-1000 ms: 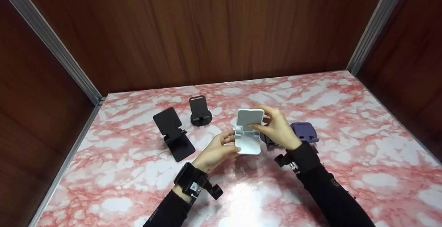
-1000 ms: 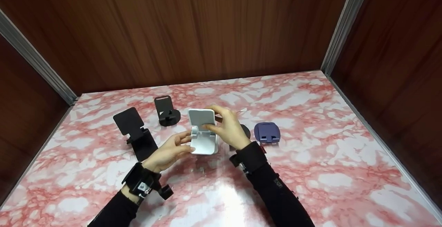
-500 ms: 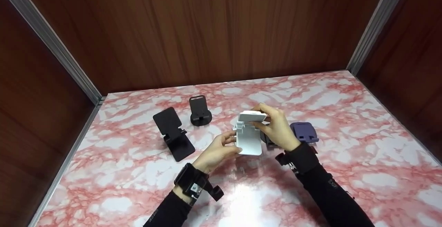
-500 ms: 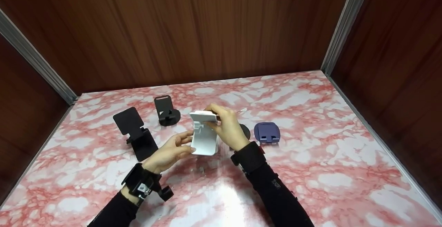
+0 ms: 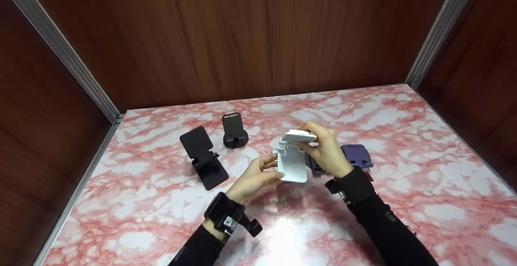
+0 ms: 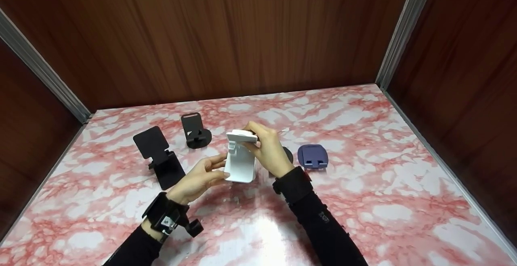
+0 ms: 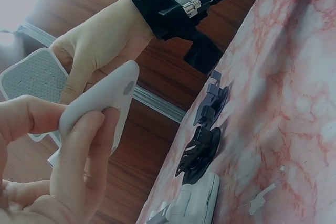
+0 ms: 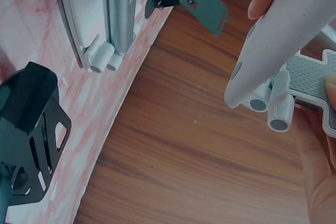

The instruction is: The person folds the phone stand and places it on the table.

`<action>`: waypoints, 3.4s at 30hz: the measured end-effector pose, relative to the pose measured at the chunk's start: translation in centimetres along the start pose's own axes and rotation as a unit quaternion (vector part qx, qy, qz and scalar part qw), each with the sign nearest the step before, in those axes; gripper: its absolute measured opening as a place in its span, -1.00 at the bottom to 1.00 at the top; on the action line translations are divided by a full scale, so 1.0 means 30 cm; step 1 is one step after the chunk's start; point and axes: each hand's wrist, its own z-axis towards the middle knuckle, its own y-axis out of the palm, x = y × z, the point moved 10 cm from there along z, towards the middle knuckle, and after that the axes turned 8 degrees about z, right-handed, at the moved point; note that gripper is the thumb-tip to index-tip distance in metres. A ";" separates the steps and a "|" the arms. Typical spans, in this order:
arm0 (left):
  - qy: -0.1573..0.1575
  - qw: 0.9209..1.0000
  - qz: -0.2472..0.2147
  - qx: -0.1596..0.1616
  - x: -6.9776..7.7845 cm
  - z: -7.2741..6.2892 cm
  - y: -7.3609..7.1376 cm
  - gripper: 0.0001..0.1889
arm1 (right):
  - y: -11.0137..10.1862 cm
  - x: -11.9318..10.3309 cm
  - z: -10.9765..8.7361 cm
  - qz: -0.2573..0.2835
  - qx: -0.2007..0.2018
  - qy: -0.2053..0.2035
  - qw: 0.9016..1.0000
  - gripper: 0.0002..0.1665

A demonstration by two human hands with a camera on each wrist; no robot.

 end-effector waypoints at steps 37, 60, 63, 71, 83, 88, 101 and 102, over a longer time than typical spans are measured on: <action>0.044 0.998 -0.054 -0.010 0.080 -0.025 0.014 -0.22 | 0.062 -0.134 -0.034 -0.090 -0.009 -0.174 0.981 -0.46; 0.061 0.996 -0.031 0.050 0.103 -0.026 -0.065 -0.21 | 0.029 -0.040 0.012 0.195 -0.061 0.044 0.978 -0.01; 0.065 0.995 -0.034 0.060 0.104 -0.025 -0.080 -0.19 | 0.018 -0.031 0.014 0.239 -0.066 0.065 0.967 0.14; 0.069 0.995 -0.017 0.076 0.103 -0.026 -0.112 -0.15 | 0.056 0.076 -0.040 0.221 -0.109 0.235 0.940 0.07; 0.070 0.995 -0.016 0.070 0.105 -0.030 -0.116 -0.18 | 0.150 0.132 -0.112 0.395 -0.174 0.364 0.826 -0.06; 0.075 0.995 -0.020 0.066 0.107 -0.029 -0.116 -0.20 | 0.147 0.127 -0.109 0.409 -0.163 0.366 0.820 -0.05; 0.085 0.995 -0.021 0.050 0.117 -0.026 -0.109 -0.22 | 0.142 0.139 -0.110 0.414 -0.137 0.365 0.823 -0.11; 0.085 0.995 -0.021 0.050 0.117 -0.026 -0.108 -0.22 | 0.142 0.141 -0.110 0.412 -0.135 0.365 0.824 -0.11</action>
